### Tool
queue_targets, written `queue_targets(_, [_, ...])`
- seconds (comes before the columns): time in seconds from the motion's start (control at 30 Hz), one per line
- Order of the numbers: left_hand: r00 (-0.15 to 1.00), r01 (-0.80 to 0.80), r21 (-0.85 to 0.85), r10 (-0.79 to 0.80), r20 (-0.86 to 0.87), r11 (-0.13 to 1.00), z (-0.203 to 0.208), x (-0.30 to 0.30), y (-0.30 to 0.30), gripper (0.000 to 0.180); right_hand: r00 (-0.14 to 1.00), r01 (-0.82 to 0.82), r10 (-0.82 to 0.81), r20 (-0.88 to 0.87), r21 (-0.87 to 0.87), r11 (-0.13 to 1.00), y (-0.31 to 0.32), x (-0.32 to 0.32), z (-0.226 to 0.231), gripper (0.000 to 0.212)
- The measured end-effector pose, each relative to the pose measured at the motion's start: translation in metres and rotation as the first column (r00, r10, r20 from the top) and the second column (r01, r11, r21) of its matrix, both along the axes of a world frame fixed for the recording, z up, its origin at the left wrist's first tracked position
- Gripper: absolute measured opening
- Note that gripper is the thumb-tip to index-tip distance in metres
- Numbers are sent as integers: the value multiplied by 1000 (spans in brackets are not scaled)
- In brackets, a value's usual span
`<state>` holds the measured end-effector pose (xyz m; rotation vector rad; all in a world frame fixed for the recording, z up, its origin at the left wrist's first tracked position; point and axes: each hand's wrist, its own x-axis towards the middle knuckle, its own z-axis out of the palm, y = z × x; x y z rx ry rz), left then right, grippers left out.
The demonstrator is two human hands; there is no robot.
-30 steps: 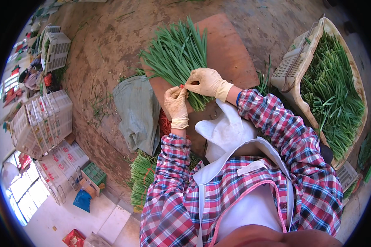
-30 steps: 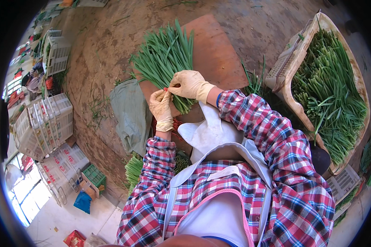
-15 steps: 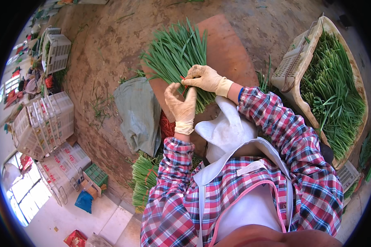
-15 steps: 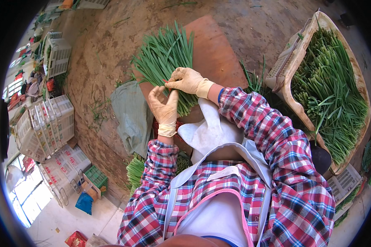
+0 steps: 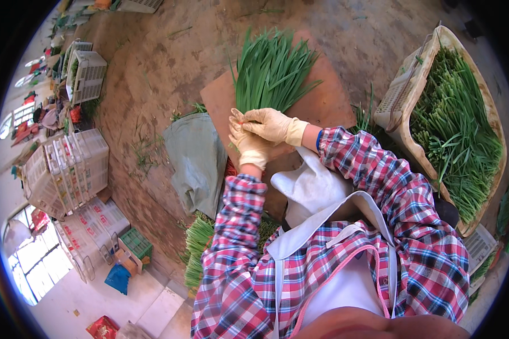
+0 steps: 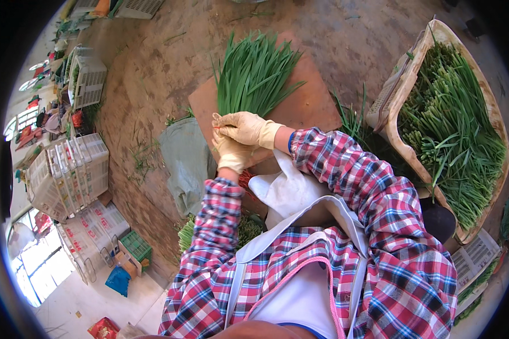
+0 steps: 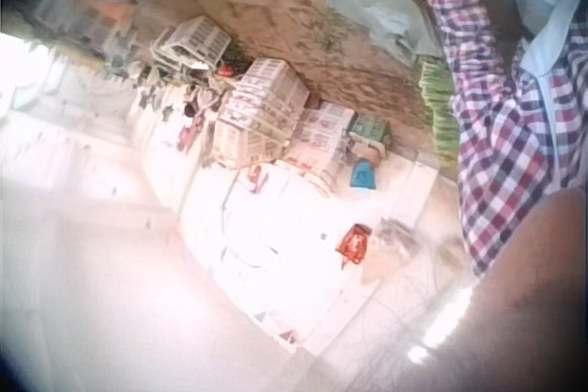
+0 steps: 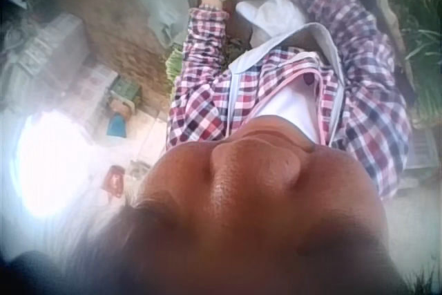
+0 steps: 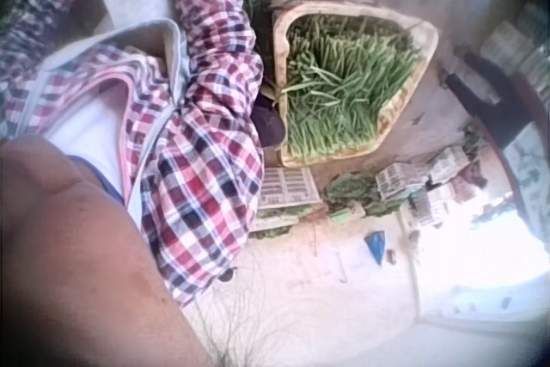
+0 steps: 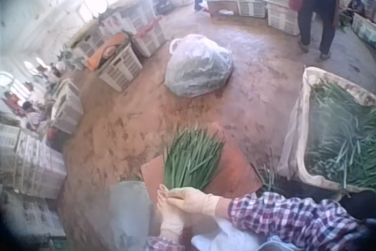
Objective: The person sorts green onions by hand, removing damaged leaves and organizing them into bundles.
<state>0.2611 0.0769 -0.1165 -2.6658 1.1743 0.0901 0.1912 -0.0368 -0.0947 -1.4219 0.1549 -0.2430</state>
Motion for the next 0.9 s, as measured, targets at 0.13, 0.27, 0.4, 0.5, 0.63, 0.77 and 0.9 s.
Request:
queue_targets(0.13, [713,-659,-376,384,-586,651,-40,54,46,118,999,-54,54,-5,-266,962,16,-11,37,31])
queue_targets(0.27, [920,-344,-17,333,-208,939,31,3,-25,118,996,36,-50,-74,-181,983,-30,-104,-30,21])
queue_targets(0.4, [902,-336,42,334,-274,941,44,3,-26,125,985,59,-57,-161,8,998,-11,-107,-34,20])
queue_targets(0.5, [778,-206,-28,146,-611,978,64,21,-12,120,994,59,-45,-97,147,987,-30,-107,-37,23])
queue_targets(0.63, [373,-556,-105,134,-918,824,64,47,-9,56,950,166,67,-306,673,721,-64,-96,-44,52])
queue_targets(0.77, [63,-543,-51,-20,-998,838,44,38,-13,50,888,196,209,-410,748,634,-44,-58,-53,65])
queue_targets(0.9, [-190,-693,-40,-235,-953,720,62,-18,-23,66,890,237,120,-441,670,703,-56,-60,-23,57])
